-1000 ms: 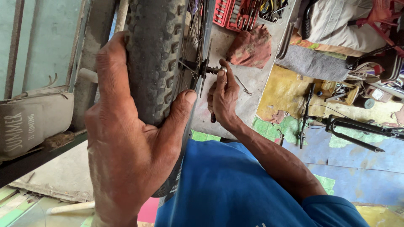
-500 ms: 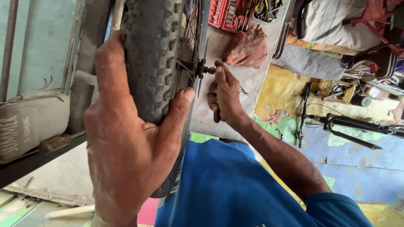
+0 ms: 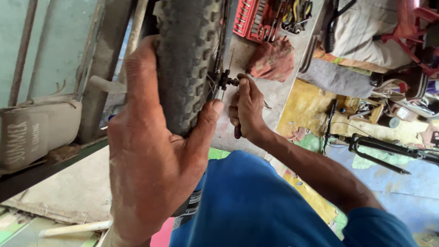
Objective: The person uses a wrench to loosen and remove the axle nut from a bicycle wheel, then removes the axle and a washer. They later use a hammer to tap the wheel hub and reinsert the axle, then tighten the nut with the wrench.
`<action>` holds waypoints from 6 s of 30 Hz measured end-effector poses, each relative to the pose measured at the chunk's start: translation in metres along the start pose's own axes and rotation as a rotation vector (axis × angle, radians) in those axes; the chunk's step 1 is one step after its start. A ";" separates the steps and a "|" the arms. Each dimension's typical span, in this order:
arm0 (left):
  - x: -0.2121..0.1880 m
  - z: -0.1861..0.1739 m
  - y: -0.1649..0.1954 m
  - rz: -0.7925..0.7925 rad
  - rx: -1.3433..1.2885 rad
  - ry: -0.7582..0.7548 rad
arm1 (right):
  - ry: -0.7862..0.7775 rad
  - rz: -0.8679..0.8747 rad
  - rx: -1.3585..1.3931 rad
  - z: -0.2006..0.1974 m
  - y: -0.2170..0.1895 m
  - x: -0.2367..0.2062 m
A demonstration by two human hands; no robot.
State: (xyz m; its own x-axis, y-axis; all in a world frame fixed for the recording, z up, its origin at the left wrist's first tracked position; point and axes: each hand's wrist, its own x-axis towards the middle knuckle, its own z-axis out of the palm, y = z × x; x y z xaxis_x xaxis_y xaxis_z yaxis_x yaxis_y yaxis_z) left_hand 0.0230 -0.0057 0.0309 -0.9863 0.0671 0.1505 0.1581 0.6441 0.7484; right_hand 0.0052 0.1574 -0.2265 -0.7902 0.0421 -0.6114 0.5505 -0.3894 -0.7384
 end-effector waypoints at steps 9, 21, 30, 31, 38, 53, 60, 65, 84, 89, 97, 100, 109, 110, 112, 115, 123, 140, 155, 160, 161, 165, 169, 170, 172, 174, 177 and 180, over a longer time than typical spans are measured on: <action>0.000 0.001 0.001 -0.106 -0.118 -0.012 | 0.124 -0.531 -0.323 0.000 0.038 0.012; 0.001 -0.010 -0.006 -0.104 -0.066 -0.030 | -0.097 -0.629 -0.055 -0.007 0.073 0.035; 0.002 -0.007 -0.008 -0.065 0.059 -0.002 | -0.280 -0.680 0.074 -0.018 0.087 0.050; 0.001 -0.008 -0.009 -0.036 0.082 0.008 | -0.283 -0.690 0.076 -0.018 0.088 0.051; 0.002 -0.006 -0.017 -0.031 0.086 0.024 | -0.303 -0.763 -0.003 -0.020 0.091 0.062; 0.007 -0.006 -0.021 0.077 0.072 0.036 | -0.340 -0.600 0.022 -0.014 0.068 0.052; 0.008 -0.005 -0.022 0.067 0.045 0.027 | -0.202 -0.182 0.051 0.000 0.016 0.012; 0.009 -0.003 -0.023 0.040 0.151 0.049 | -0.177 0.215 0.230 -0.004 -0.008 0.034; 0.016 -0.013 -0.022 0.008 0.095 0.035 | -0.260 -0.160 0.225 0.006 0.015 0.019; 0.011 -0.003 -0.020 0.043 0.141 0.084 | -0.222 -0.141 0.339 0.006 0.022 0.018; 0.015 -0.008 -0.020 0.015 0.148 0.082 | -0.180 0.036 0.395 -0.003 0.015 0.024; 0.017 -0.012 -0.019 -0.030 0.130 0.061 | -0.207 -0.060 0.382 -0.024 0.034 0.024; 0.018 -0.010 -0.021 0.092 0.094 0.050 | 0.025 -0.659 -0.924 -0.085 0.130 0.065; 0.019 -0.011 -0.021 0.096 0.090 0.043 | 0.028 -0.736 -0.989 -0.083 0.142 0.058; 0.019 -0.010 -0.020 0.003 0.048 0.034 | 0.043 -0.850 -1.104 -0.086 0.153 0.054; 0.018 -0.009 -0.020 -0.073 0.012 0.026 | -0.014 -0.817 -1.216 -0.093 0.161 0.056; 0.013 -0.014 -0.026 0.104 0.087 0.028 | -0.212 -0.584 -1.157 -0.097 0.168 0.050; 0.009 -0.017 -0.042 0.213 0.099 0.009 | -0.025 -0.137 -0.089 -0.099 0.157 0.064; 0.009 -0.015 -0.042 0.229 0.080 0.001 | -0.329 0.116 0.493 -0.105 0.163 0.058; 0.009 -0.016 -0.045 0.255 0.074 -0.004 | -0.313 0.190 0.545 -0.100 0.157 0.057; 0.009 -0.015 -0.046 0.265 0.074 -0.004 | -0.334 0.189 0.568 -0.100 0.156 0.057; 0.007 -0.016 -0.048 0.285 0.098 -0.001 | -0.291 0.252 0.510 -0.100 0.151 0.058; 0.006 -0.016 -0.050 0.266 0.110 -0.001 | -0.232 0.212 0.456 -0.098 0.154 0.063; 0.007 -0.016 -0.050 0.296 0.114 -0.004 | -0.209 0.194 0.422 -0.097 0.156 0.066; 0.007 -0.017 -0.051 0.314 0.127 -0.003 | -0.089 0.073 0.155 -0.092 0.159 0.072; 0.007 -0.016 -0.050 0.297 0.136 0.001 | 0.113 -0.128 -0.310 -0.085 0.160 0.076; 0.009 -0.016 -0.046 0.309 0.141 0.008 | 0.185 -0.772 -0.670 -0.077 0.158 0.081; 0.011 -0.015 -0.037 0.251 0.137 0.025 | 0.253 -0.687 -0.919 -0.072 0.152 0.084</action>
State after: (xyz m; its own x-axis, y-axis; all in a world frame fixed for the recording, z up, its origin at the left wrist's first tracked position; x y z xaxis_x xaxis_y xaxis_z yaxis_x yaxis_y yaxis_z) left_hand 0.0066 -0.0402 0.0147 -0.9153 0.2195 0.3376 0.3878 0.7066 0.5919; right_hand 0.0420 0.1679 -0.4108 -0.9778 0.2068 0.0323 0.0988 0.5922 -0.7997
